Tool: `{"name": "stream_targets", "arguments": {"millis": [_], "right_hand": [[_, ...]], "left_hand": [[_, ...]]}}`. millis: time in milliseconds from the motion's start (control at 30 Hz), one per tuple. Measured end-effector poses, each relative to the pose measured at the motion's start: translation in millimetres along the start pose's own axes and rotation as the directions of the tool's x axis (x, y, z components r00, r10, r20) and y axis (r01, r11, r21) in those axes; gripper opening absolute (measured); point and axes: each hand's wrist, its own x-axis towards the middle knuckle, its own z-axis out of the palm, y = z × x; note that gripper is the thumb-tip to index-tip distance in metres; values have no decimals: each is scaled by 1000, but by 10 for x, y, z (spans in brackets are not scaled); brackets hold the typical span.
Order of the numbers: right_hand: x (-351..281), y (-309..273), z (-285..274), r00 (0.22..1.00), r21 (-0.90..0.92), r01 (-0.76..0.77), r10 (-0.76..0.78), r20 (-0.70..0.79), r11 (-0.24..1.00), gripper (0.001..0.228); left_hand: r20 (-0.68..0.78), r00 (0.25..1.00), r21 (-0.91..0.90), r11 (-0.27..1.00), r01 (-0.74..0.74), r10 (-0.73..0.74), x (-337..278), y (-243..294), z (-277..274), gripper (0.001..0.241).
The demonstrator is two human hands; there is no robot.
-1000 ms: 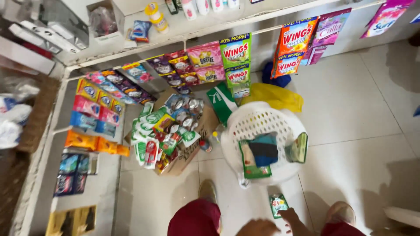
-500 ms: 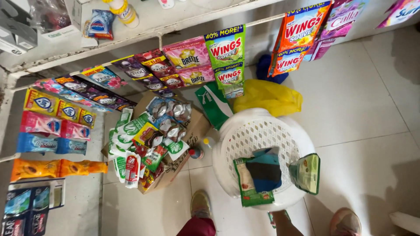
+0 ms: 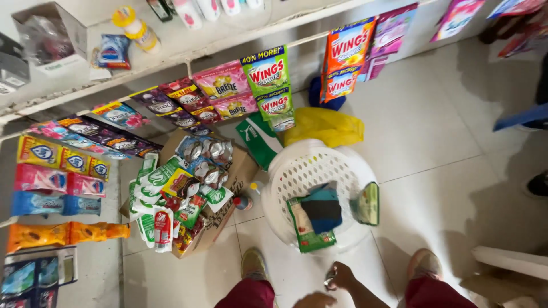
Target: Cleaning food pouches with a cloth and placing them on retail shelves.
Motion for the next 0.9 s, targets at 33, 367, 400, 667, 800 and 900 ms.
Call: {"name": "stream_targets", "arguments": {"millis": [33, 367, 400, 667, 800, 900], "right_hand": [[-102, -52, 17, 999, 58, 30, -29, -20, 998, 54], [-1877, -1592, -923, 904, 419, 365, -425, 54, 831, 34], [-1916, -1537, -933, 817, 257, 568, -574, -57, 782, 48], [-3983, -2425, -1120, 451, -262, 827, -865, -220, 497, 60], [-3622, -2563, -1416, 235, -29, 956, -818, -526, 293, 33], [-3364, -2703, -1624, 289, -280, 804, -756, -587, 525, 34]], "left_hand": [[0, 1000, -4, 1000, 0, 0, 95, 307, -174, 24], [-501, 827, -38, 961, 273, -255, -221, 1252, -636, 72], [-499, 798, -231, 940, 252, -337, -65, 958, -557, 82], [-540, 816, -762, 532, -370, -206, -699, 1577, -620, 58], [-597, 793, -793, 242, -559, -124, -661, 1420, -788, 37], [-580, 802, -812, 180, -555, -142, -348, 818, -608, 34]]}}
